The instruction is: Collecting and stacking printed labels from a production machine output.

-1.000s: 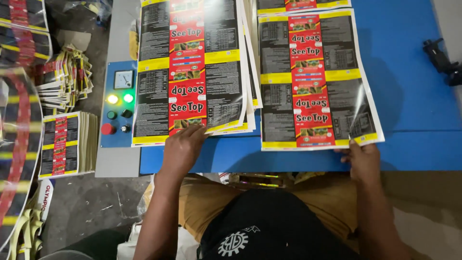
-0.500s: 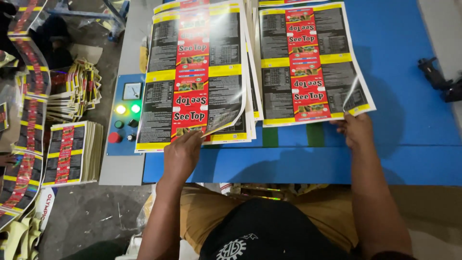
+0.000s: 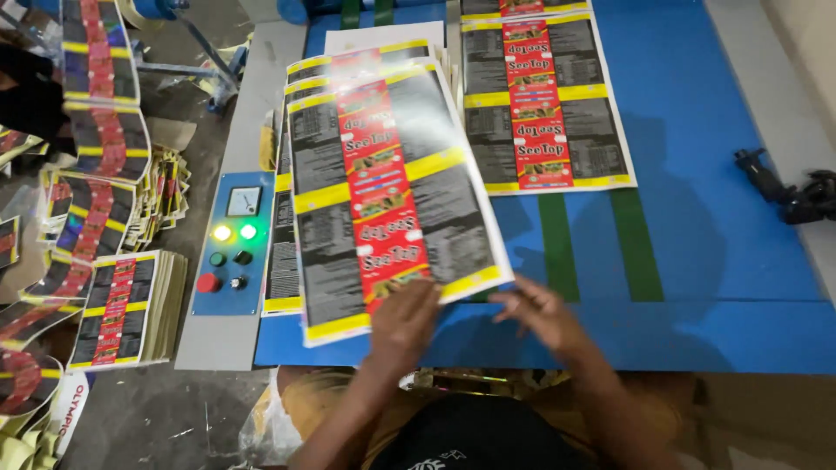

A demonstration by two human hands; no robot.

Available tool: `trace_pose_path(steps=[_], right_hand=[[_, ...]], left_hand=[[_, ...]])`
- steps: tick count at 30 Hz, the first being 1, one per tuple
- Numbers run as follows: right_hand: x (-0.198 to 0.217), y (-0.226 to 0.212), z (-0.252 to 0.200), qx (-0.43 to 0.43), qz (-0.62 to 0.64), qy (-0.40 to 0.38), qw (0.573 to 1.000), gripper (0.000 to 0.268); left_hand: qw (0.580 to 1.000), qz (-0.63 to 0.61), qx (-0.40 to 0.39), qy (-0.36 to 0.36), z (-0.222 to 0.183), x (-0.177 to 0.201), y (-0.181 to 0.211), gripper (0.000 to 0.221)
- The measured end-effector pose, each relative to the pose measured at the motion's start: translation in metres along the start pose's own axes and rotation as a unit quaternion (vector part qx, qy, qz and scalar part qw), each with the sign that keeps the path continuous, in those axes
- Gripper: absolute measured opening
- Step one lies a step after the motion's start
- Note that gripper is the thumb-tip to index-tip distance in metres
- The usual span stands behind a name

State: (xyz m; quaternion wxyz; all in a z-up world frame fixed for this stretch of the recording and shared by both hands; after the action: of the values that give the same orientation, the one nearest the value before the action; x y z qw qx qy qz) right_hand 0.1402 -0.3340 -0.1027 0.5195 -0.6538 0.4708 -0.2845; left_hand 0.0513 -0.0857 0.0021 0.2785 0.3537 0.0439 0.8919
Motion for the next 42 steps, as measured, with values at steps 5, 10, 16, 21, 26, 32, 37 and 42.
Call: trace_pose_path(steps=[5,10,16,21,26,32,37,42], right_hand=[[0.004,0.043,-0.002,0.001,0.096,0.056,0.994,0.034],[0.072,0.033,-0.028,0.003,0.134,0.243,0.961,0.019],[0.168,0.092,-0.078,0.005,0.069,0.304,0.950,0.012],[0.204,0.130,-0.109,-0.005,0.086,0.369,0.926,0.011],[0.197,0.114,-0.094,-0.026,0.062,0.388,0.919,0.014],[0.187,0.083,-0.018,0.016,0.030,0.338,0.941,0.020],[0.199,0.057,0.067,0.035,0.033,0.327,0.944,0.022],[0.194,0.021,0.099,0.005,0.062,0.296,0.953,0.029]], left_hand=[[0.995,-0.062,-0.014,-0.083,0.017,-0.029,0.035,0.030],[0.982,-0.087,0.029,-0.167,0.006,-0.018,-0.010,0.021],[0.982,0.089,0.013,-0.164,0.005,0.027,-0.057,0.062],[0.977,0.145,0.004,-0.156,-0.020,0.030,-0.084,0.036],[0.978,0.105,0.106,-0.146,0.007,0.046,-0.079,0.020],[0.977,0.092,0.050,-0.185,0.015,0.053,-0.069,0.026],[0.984,0.083,0.044,-0.150,0.000,0.049,-0.079,0.025],[0.961,0.095,0.189,-0.179,0.005,0.054,-0.081,0.025]])
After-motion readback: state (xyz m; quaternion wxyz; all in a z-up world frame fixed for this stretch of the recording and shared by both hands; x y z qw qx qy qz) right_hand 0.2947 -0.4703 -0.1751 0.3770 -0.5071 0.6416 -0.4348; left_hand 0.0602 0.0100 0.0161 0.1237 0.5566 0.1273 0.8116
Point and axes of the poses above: each hand's wrist, its own z-axis towards the middle knuckle, its own x-axis out of the back of the hand, y = z × x, the point moved 3 cm from there along z, towards the middle knuckle, and after that the axes turned 5 degrees about y, right-handed, at the moved point
